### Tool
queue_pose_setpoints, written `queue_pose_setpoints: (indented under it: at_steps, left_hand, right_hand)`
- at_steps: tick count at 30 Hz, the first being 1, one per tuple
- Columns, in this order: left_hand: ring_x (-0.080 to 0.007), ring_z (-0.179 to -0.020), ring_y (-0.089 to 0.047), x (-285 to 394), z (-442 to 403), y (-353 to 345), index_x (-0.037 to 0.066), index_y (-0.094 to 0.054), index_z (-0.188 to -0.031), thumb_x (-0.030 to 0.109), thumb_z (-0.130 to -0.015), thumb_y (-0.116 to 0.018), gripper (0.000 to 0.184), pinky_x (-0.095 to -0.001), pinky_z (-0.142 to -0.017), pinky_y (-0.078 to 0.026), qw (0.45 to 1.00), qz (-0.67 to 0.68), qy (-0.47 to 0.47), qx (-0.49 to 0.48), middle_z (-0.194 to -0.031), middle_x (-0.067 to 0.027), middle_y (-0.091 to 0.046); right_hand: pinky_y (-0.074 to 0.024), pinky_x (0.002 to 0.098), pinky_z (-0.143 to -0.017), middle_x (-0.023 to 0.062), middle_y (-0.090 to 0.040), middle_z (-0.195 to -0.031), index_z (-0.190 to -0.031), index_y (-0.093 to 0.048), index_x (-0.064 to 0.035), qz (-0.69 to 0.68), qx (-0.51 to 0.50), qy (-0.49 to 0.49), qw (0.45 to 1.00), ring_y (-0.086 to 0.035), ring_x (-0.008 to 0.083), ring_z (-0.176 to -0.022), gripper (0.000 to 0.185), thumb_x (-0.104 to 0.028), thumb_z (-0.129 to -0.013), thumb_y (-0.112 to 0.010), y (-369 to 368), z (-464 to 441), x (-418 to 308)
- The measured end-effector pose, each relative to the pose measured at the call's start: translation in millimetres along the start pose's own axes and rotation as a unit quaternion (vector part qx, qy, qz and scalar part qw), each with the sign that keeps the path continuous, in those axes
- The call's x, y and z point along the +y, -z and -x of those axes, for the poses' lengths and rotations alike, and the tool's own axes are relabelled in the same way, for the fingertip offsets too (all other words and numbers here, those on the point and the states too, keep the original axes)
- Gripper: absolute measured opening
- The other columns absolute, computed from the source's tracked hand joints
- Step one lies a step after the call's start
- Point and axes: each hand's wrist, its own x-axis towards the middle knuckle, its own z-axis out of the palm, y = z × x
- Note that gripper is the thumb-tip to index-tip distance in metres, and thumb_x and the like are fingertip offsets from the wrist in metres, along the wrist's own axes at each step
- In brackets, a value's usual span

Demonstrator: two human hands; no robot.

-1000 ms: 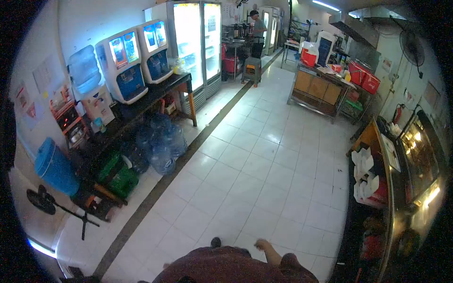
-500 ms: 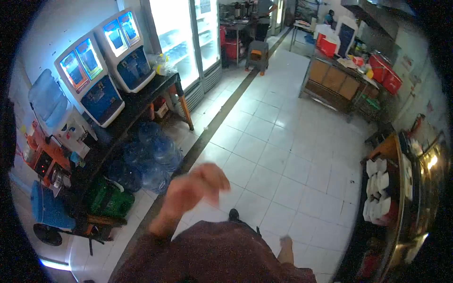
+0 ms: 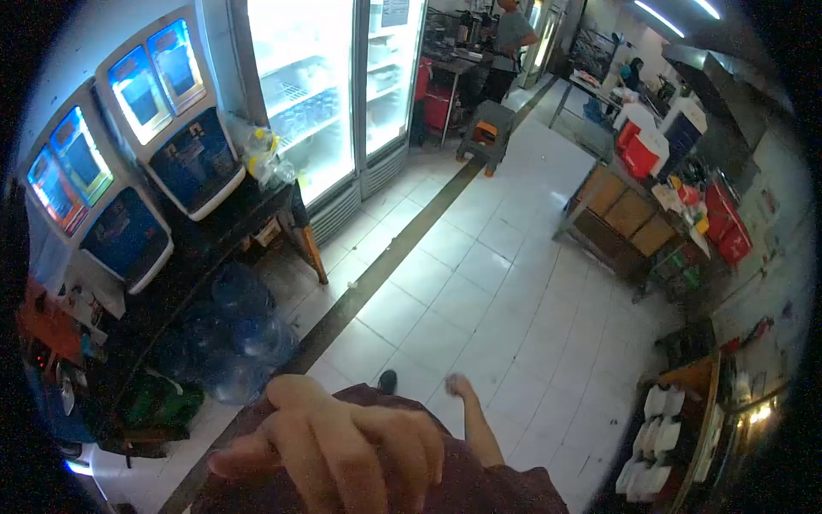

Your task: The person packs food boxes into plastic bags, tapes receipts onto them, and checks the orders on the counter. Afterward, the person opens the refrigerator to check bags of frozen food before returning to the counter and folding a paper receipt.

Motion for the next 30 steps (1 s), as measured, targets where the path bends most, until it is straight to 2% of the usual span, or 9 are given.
queue_pose_setpoints:
  at_steps: [4,8,13,19,22,24,26,28,30]
  left_hand:
    - [-0.0215,-0.067,-0.048,-31,-32,99,-0.005,-0.065,-0.078,0.049,-0.089,-0.023,0.070,-0.0304,-0.070,-0.037,0.989,0.044,0.141,0.008,-0.071,-0.0128,-0.053]
    - [-0.0216,-0.072,-0.047,-90,-41,195,-0.005,-0.064,-0.078,0.051,-0.089,-0.019,0.072,-0.0305,-0.070,-0.037,0.992,0.078,0.096,0.012,-0.074,-0.0118,-0.052]
    - [-0.0216,-0.081,-0.045,-158,-62,331,-0.005,-0.063,-0.086,0.054,-0.087,-0.018,0.074,-0.0329,-0.071,-0.038,0.994,0.050,0.092,-0.027,-0.082,-0.0115,-0.051]
    - [-0.0245,-0.091,-0.044,-209,-110,474,-0.006,-0.059,-0.093,0.063,-0.083,-0.023,0.078,-0.0352,-0.083,-0.034,0.984,-0.040,0.129,-0.117,-0.094,-0.0140,-0.048]
    - [-0.0268,-0.095,-0.044,-209,-106,525,-0.006,-0.055,-0.095,0.057,-0.084,-0.026,0.071,-0.0350,-0.084,-0.034,0.956,-0.158,0.245,0.024,-0.098,-0.0171,-0.046]
    - [-0.0286,-0.098,-0.045,-202,-106,569,-0.005,-0.052,-0.099,0.048,-0.086,-0.030,0.059,-0.0350,-0.087,-0.033,0.862,-0.334,0.366,0.107,-0.102,-0.0179,-0.046]
    - [-0.0285,-0.100,-0.045,-198,-88,632,0.000,-0.049,-0.106,0.035,-0.087,-0.038,0.042,-0.0353,-0.089,-0.033,0.712,-0.531,0.453,0.077,-0.105,-0.0164,-0.045]
    - [-0.0266,-0.101,-0.045,-199,-47,678,0.004,-0.049,-0.109,0.023,-0.087,-0.043,0.030,-0.0348,-0.089,-0.033,0.609,-0.596,0.518,0.068,-0.106,-0.0136,-0.046]
    - [-0.0252,-0.101,-0.046,-203,-26,709,0.005,-0.051,-0.107,0.018,-0.086,-0.046,0.025,-0.0336,-0.089,-0.034,0.550,-0.612,0.558,0.110,-0.105,-0.0118,-0.047]
  right_hand:
    - [-0.0394,0.0339,-0.038,0.0081,-0.056,-0.059,-0.069,-0.053,-0.0045,-0.017,-0.057,-0.228,0.972,-0.050,0.0185,-0.044,0.024,-0.023,-0.082,-0.047,28,-69,156]
    - [-0.0400,0.0342,-0.040,0.0090,-0.056,-0.059,-0.067,-0.054,-0.0035,0.025,-0.047,-0.338,0.940,-0.050,0.0193,-0.046,0.021,-0.020,-0.080,-0.048,82,-41,55]
    - [-0.0408,0.0346,-0.042,0.0100,-0.055,-0.059,-0.065,-0.054,-0.0023,0.110,-0.046,-0.327,0.937,-0.051,0.0204,-0.048,0.018,-0.015,-0.077,-0.050,177,-189,-45]
    - [-0.0416,0.0350,-0.045,0.0113,-0.054,-0.058,-0.062,-0.055,-0.0009,0.404,0.014,-0.085,0.911,-0.051,0.0216,-0.050,0.015,-0.010,-0.074,-0.051,303,-471,-283]
    - [-0.0421,0.0353,-0.046,0.0120,-0.054,-0.058,-0.061,-0.055,-0.0002,0.417,0.088,0.104,0.899,-0.052,0.0223,-0.052,0.014,-0.007,-0.073,-0.052,274,-605,-492]
    - [-0.0433,0.0341,-0.053,0.0119,-0.056,-0.061,-0.078,-0.055,-0.0011,0.282,0.145,0.387,0.866,-0.055,0.0229,-0.055,0.020,-0.021,-0.079,-0.053,233,-683,-621]
    - [-0.0433,0.0322,-0.055,0.0110,-0.058,-0.067,-0.082,-0.056,-0.0020,0.225,0.086,0.528,0.814,-0.056,0.0209,-0.058,0.023,-0.024,-0.080,-0.053,183,-668,-774]
    - [-0.0449,0.0348,-0.062,0.0168,-0.059,-0.072,-0.081,-0.059,-0.0027,0.154,0.037,0.557,0.816,-0.059,0.0284,-0.069,0.023,-0.025,-0.077,-0.056,139,-665,-884]
    - [-0.0454,0.0288,-0.064,0.0103,-0.060,-0.072,-0.085,-0.058,-0.0018,0.104,0.006,0.626,0.773,-0.059,0.0181,-0.069,0.021,-0.022,-0.080,-0.057,101,-633,-967]
